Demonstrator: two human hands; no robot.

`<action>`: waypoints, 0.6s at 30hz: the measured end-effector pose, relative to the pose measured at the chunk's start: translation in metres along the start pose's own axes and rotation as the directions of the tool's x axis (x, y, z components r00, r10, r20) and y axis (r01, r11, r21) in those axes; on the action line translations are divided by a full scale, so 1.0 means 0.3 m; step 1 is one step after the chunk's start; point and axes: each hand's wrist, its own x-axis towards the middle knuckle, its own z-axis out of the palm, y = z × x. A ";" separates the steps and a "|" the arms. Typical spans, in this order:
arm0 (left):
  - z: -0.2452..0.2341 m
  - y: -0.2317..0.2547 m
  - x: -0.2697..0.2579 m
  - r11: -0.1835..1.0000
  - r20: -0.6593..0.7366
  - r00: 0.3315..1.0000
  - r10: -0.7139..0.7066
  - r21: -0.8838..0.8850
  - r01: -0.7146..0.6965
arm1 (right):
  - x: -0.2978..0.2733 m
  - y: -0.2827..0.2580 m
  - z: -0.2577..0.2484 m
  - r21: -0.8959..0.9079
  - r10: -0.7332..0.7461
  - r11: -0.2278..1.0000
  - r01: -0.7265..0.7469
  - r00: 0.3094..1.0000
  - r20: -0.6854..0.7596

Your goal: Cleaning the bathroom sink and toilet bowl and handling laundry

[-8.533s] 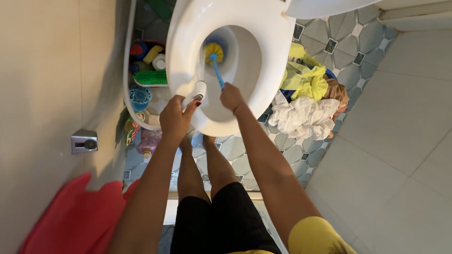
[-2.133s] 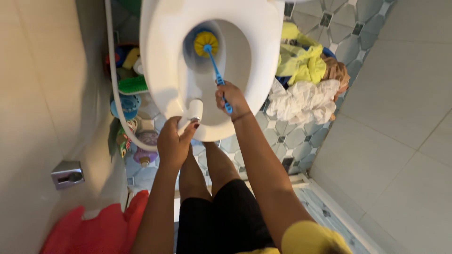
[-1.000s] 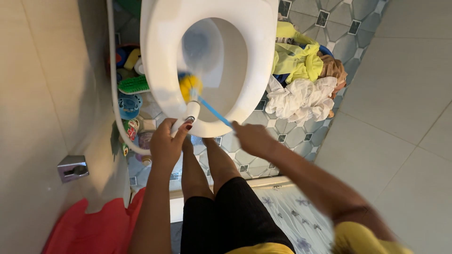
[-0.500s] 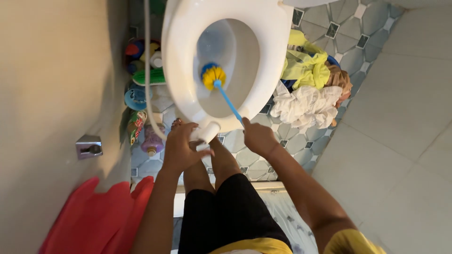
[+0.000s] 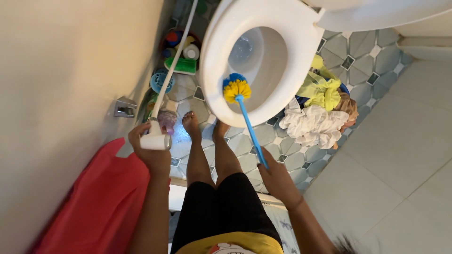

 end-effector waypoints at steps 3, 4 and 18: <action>-0.075 0.114 0.062 0.997 0.059 0.997 -0.054 -0.044 0.057 | -0.077 0.018 -0.028 0.071 0.070 0.995 -0.073 0.997 0.044; -0.100 0.127 0.086 0.999 0.072 0.997 -0.019 -0.044 0.022 | -0.087 0.042 -0.035 0.041 0.050 0.998 -0.053 0.996 0.072; -0.135 0.027 0.181 0.975 0.016 0.976 0.217 0.045 -0.218 | 0.509 -0.105 0.518 0.198 -0.412 0.909 0.367 0.863 0.291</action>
